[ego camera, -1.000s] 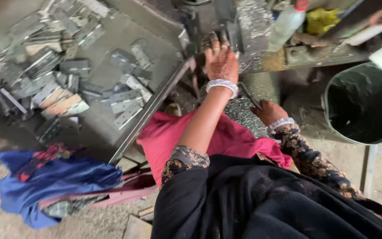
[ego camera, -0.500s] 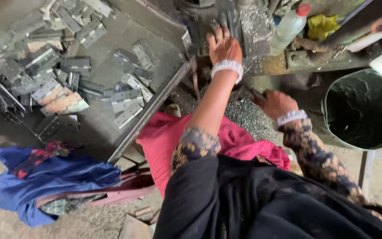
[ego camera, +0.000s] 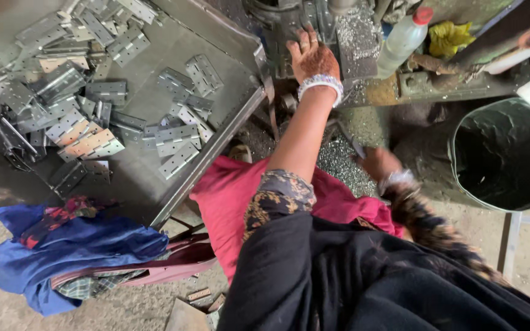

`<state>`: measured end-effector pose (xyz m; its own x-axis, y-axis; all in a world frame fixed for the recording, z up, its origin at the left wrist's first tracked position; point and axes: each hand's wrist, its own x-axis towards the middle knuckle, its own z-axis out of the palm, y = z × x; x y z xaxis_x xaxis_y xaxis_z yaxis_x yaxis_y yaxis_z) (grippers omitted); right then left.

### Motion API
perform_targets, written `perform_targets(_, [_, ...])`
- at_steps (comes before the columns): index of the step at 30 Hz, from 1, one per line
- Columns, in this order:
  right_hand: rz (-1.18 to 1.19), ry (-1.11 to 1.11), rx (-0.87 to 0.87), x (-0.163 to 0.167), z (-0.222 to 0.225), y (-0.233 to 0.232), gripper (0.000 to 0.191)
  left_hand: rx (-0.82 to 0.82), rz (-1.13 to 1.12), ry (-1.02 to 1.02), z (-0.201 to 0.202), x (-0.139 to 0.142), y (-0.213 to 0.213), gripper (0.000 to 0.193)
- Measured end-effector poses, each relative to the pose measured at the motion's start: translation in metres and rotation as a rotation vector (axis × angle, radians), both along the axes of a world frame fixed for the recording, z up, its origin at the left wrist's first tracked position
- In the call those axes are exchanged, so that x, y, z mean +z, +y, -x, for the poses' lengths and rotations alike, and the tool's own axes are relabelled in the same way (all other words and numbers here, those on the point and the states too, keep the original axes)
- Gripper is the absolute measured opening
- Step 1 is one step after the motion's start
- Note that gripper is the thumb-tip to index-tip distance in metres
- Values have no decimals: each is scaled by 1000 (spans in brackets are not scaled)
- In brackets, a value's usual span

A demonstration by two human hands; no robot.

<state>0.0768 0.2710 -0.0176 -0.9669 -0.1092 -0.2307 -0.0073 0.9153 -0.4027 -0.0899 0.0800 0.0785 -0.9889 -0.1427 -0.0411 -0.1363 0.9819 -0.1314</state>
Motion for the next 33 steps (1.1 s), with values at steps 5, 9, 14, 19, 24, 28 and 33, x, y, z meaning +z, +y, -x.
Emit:
perform_targets(5, [-18, -48, -8, -17, -15, 0, 55, -15, -283, 529, -40, -18, -18, 44])
perform_targets(9, [-73, -70, 12, -11, -9, 1, 55, 123, -498, 412, -113, -32, -84, 42])
perform_targets(14, [-46, -94, 19, -8, -5, -4, 55, 345, -41, 303, -80, -17, -225, 47])
perform_targets(19, [-189, -220, 54, -17, -3, -2, 53, 249, -114, -299, 7, 1, -309, 97])
perform_targets(24, [-22, -79, -7, -19, -6, 6, 51, 305, -219, -259, -15, -4, -315, 93])
perform_targets(28, [4, -37, 65, -26, -8, 10, 53, 206, -357, 190, -96, -14, -297, 64])
perform_targets(33, [-2, -38, 58, -48, -7, 10, 54, 3, -340, 423, -201, -13, -233, 43])
